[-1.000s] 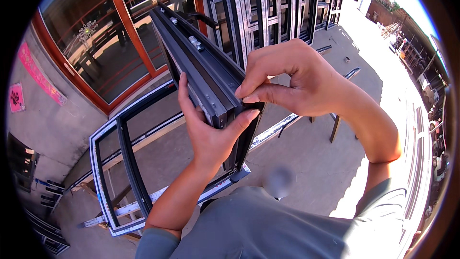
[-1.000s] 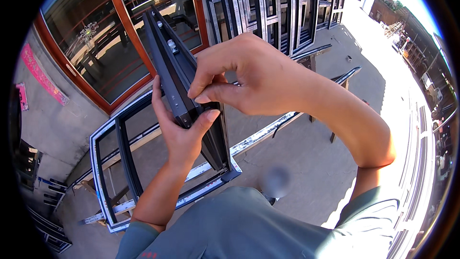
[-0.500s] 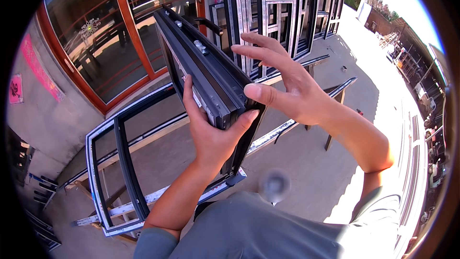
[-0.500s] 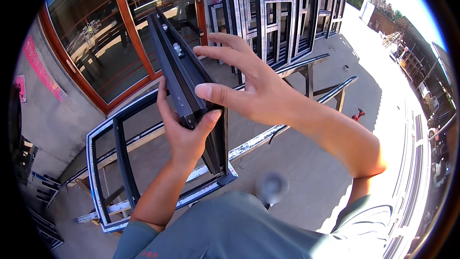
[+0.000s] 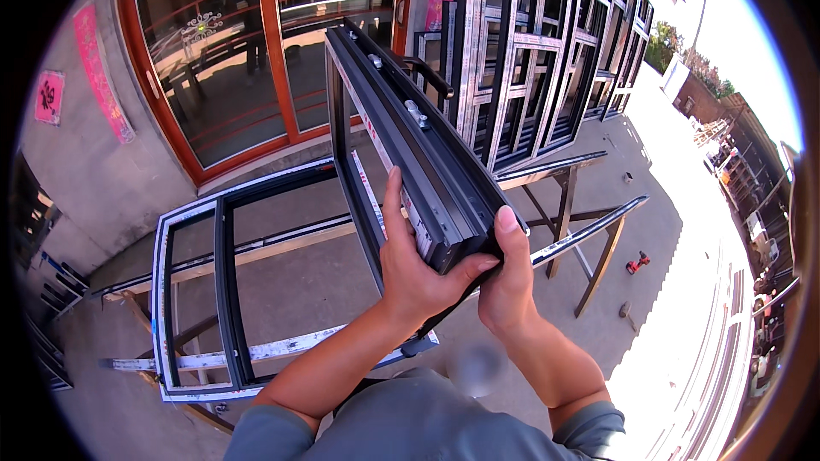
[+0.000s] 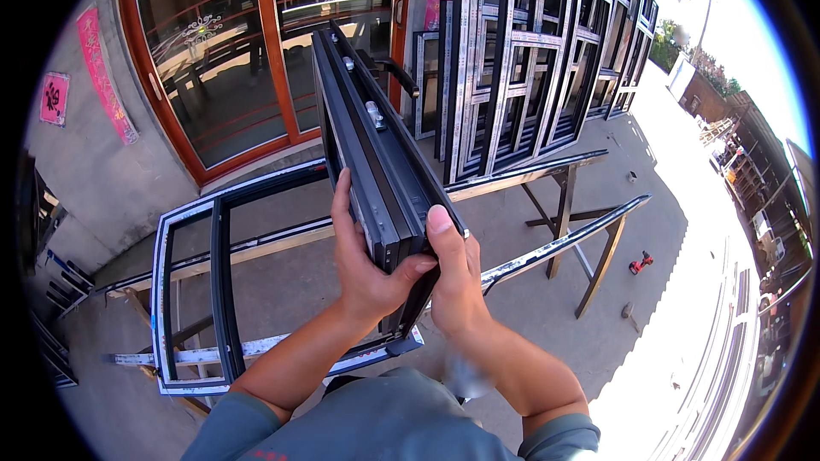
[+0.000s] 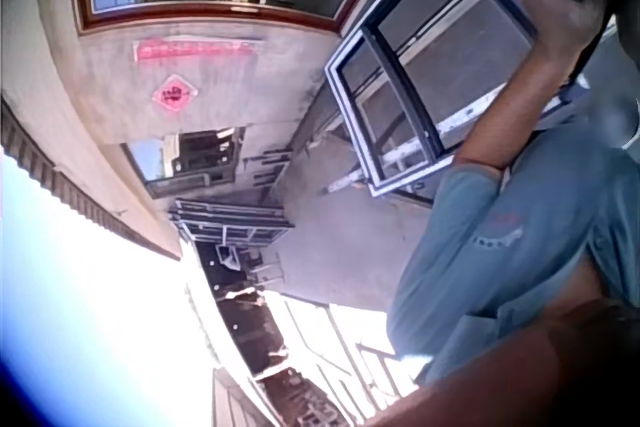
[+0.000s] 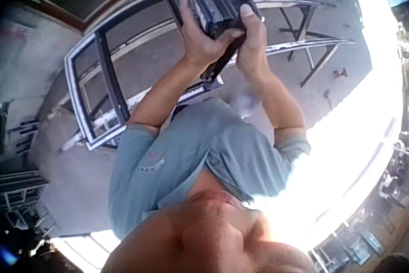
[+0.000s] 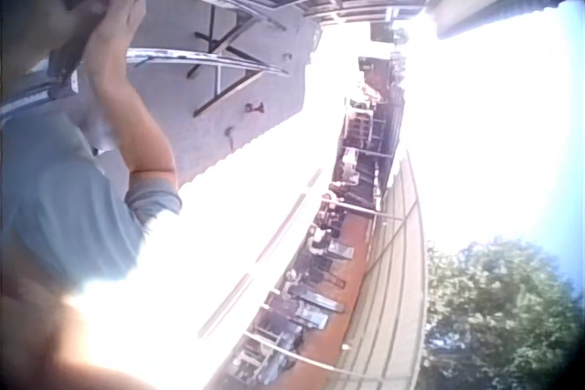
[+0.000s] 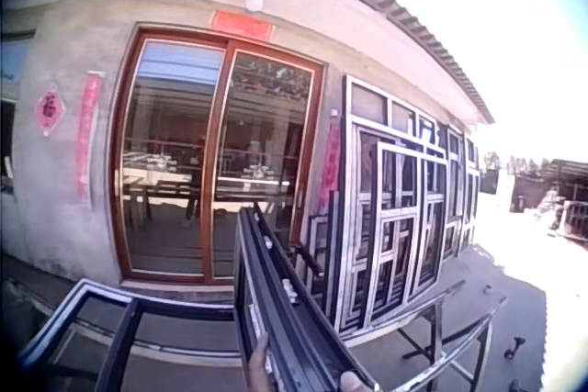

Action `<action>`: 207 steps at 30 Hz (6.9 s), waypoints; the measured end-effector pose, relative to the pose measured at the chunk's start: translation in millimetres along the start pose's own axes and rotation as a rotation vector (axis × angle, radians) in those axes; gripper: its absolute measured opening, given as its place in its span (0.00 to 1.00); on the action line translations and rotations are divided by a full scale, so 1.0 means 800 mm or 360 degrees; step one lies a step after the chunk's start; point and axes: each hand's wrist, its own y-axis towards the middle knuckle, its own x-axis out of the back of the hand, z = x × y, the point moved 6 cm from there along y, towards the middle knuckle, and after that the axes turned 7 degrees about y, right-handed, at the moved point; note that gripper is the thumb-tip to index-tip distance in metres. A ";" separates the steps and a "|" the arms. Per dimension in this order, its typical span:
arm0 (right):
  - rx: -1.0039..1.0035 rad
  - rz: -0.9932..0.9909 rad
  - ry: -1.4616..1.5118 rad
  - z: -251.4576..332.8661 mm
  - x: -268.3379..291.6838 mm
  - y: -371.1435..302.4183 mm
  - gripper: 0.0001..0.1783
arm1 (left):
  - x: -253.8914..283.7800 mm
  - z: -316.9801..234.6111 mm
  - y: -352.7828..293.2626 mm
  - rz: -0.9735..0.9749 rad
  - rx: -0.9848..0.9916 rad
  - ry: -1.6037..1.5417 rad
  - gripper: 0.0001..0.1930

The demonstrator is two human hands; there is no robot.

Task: The person assembles a window frame by measuring sections with a tape measure, using a screwdriver to secure hardware, and fitting a glass pane into the frame.

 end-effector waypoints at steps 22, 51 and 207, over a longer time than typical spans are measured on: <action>0.0268 0.0556 0.0303 -0.046 0.057 -0.008 0.47 | 0.019 0.000 -0.023 0.0129 0.0076 0.0094 0.70; -0.1527 0.0818 -0.0814 -0.542 -0.358 -0.121 0.39 | 0.737 0.123 -0.439 -0.0244 0.1070 0.1696 0.18; -0.1459 0.0593 -0.1711 -0.790 -0.378 -0.093 0.44 | 0.815 0.352 -0.405 0.0257 0.1384 0.0516 0.30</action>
